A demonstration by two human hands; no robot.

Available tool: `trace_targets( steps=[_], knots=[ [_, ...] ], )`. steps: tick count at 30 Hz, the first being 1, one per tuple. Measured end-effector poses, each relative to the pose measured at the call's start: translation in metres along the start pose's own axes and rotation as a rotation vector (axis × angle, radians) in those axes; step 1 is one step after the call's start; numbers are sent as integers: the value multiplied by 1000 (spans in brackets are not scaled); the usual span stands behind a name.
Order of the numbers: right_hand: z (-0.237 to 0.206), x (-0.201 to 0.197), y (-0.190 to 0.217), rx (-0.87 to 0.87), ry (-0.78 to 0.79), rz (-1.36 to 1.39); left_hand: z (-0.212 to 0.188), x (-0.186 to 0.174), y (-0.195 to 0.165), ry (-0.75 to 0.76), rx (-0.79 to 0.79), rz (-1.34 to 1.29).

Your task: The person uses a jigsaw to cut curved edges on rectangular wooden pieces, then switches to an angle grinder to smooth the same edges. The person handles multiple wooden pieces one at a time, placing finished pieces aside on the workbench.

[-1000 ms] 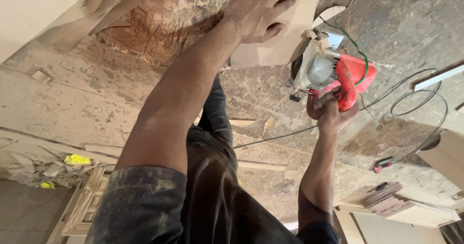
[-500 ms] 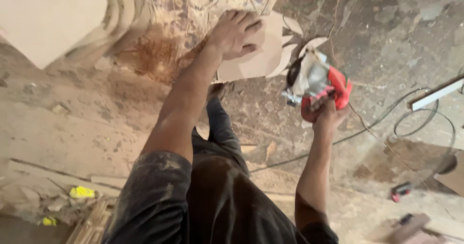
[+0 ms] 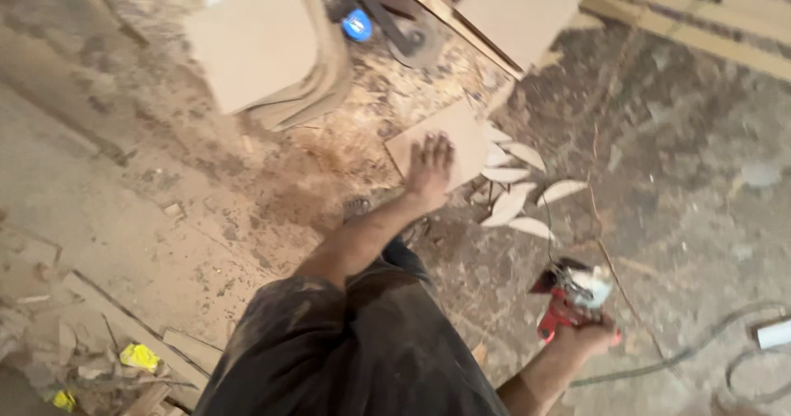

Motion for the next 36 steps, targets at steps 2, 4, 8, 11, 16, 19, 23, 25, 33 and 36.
trace_targets(
  steps=[2,4,8,11,16,19,23,25,33,36],
  knots=[
    [-7,2,-6,42,-1,41,-2,0,-13,-74,1,-5],
    [-13,2,-15,63,-8,59,-13,-18,-23,-214,32,-57],
    [-13,3,-24,65,-32,105,-70,-105,-7,-370,124,-208],
    [-3,13,-19,50,-48,142,-130,-164,25,-233,100,-745],
    [29,38,-6,25,-77,204,-229,-237,83,-630,258,-572],
    [47,46,-6,2,-115,264,-248,-239,169,-892,369,-1009],
    [58,56,-16,-1,-138,352,-253,-220,237,-1172,180,-291],
    [56,60,-19,10,-138,387,-243,-201,253,-1081,144,-167],
    [50,73,-16,30,-150,450,-212,-191,268,-840,123,-238],
    [54,72,-12,4,-180,464,-196,-209,269,-784,-1,-158]
  ],
)
Point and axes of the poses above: each hand's wrist, its own z-axis towards the middle knuckle, its own x-axis out of the palm, y = z × x, the point moved 9 cm from there along z, towards the middle knuckle, and after that the axes turned 13 degrees about -z, right-handed, at the moved point
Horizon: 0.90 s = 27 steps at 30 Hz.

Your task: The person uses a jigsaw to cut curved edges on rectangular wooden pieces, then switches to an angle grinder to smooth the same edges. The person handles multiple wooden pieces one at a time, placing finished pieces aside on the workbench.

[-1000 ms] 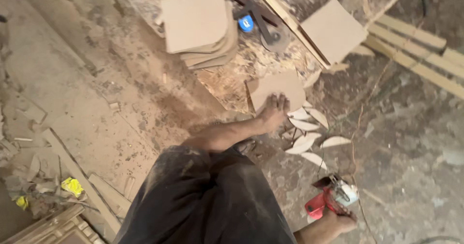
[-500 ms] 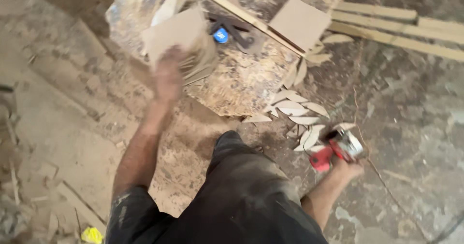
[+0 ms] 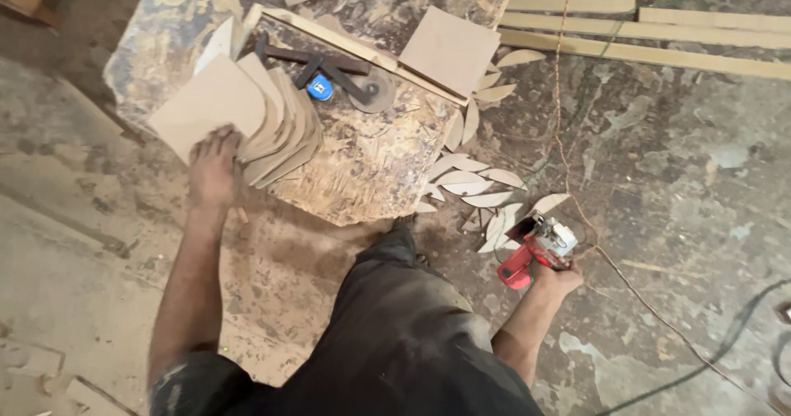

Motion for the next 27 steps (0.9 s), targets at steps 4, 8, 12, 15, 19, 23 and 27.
trace_targets(
  steps=[4,8,12,15,19,23,27],
  knots=[
    [2,0,7,-79,-38,-1,40,16,-57,-135,229,-10],
    [3,8,-2,-42,2,164,99,112,-126,-133,155,-669],
    [-7,10,2,-55,-37,184,203,248,-150,49,-411,-855],
    [-22,8,10,-116,-5,242,262,278,-148,73,-563,-554],
    [-51,-16,32,-271,-66,250,289,297,-152,351,-652,-145],
    [-71,-35,49,-399,-141,269,289,298,-158,424,-700,-277],
    [-87,-38,51,-452,-146,333,278,302,-161,439,-876,-755]
  ],
)
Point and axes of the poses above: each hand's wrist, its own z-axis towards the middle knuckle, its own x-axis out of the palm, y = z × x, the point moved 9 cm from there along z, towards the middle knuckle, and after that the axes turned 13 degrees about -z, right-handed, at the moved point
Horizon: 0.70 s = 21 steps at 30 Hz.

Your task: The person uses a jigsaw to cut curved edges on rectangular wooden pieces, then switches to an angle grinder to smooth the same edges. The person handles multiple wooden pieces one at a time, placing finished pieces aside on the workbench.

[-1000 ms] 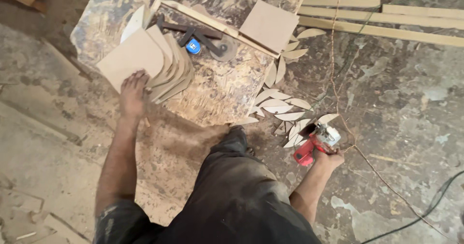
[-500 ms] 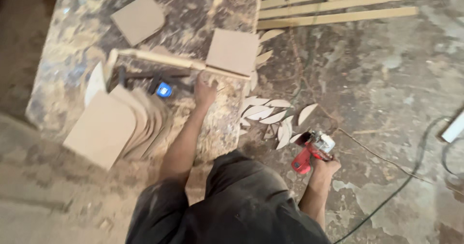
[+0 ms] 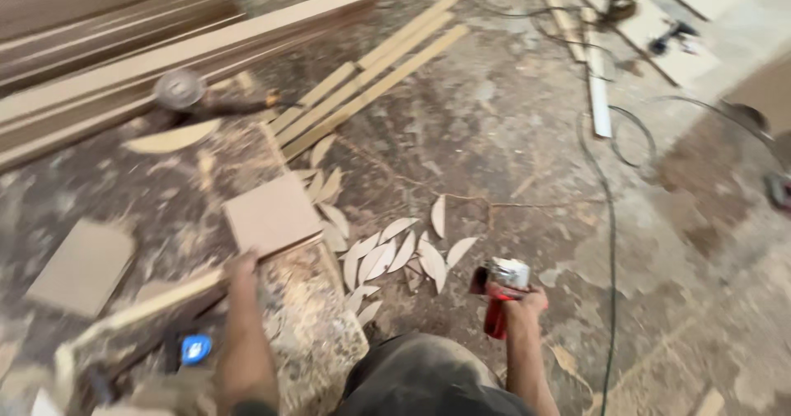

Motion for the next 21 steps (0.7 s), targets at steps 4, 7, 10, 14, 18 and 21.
trace_targets(
  steps=[4,7,10,14,18,21],
  knots=[
    [-13,-2,4,-4,-49,-22,-29,27,23,264,-282,-894],
    [-18,-7,0,27,-98,-69,-53,15,49,241,-114,-853],
    [-13,-10,-6,57,-80,-76,-78,14,81,456,72,-1102],
    [2,-19,-23,102,-27,-100,-111,24,197,568,-345,-1150],
    [14,-31,-43,180,64,-169,-160,9,238,697,220,-804],
    [18,-38,-58,321,79,-226,-171,-8,308,310,-200,-823]
  ],
)
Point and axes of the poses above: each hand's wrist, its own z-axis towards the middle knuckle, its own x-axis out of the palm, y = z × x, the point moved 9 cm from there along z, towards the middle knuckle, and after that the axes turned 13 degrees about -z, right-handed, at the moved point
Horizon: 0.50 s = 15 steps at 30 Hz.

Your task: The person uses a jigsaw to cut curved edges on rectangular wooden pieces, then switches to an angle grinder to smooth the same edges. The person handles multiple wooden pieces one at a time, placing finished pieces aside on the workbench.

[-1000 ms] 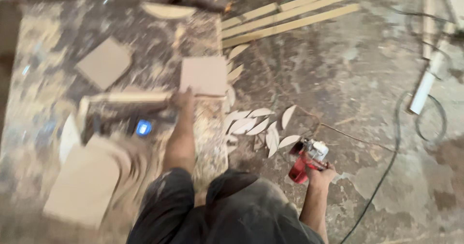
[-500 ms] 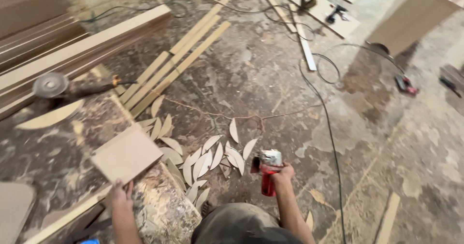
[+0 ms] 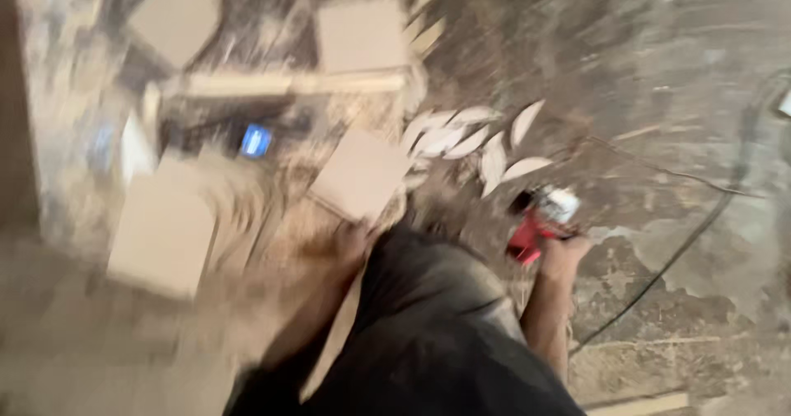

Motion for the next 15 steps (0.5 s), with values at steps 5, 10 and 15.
trace_targets(
  steps=[5,10,15],
  knots=[
    [12,-18,-3,86,-41,-126,-33,11,-31,-45,181,1523],
    [27,-35,3,14,83,-265,-22,71,-77,-203,727,1592],
    [23,-37,-6,68,240,-441,28,94,-50,-192,681,1692]
  ],
)
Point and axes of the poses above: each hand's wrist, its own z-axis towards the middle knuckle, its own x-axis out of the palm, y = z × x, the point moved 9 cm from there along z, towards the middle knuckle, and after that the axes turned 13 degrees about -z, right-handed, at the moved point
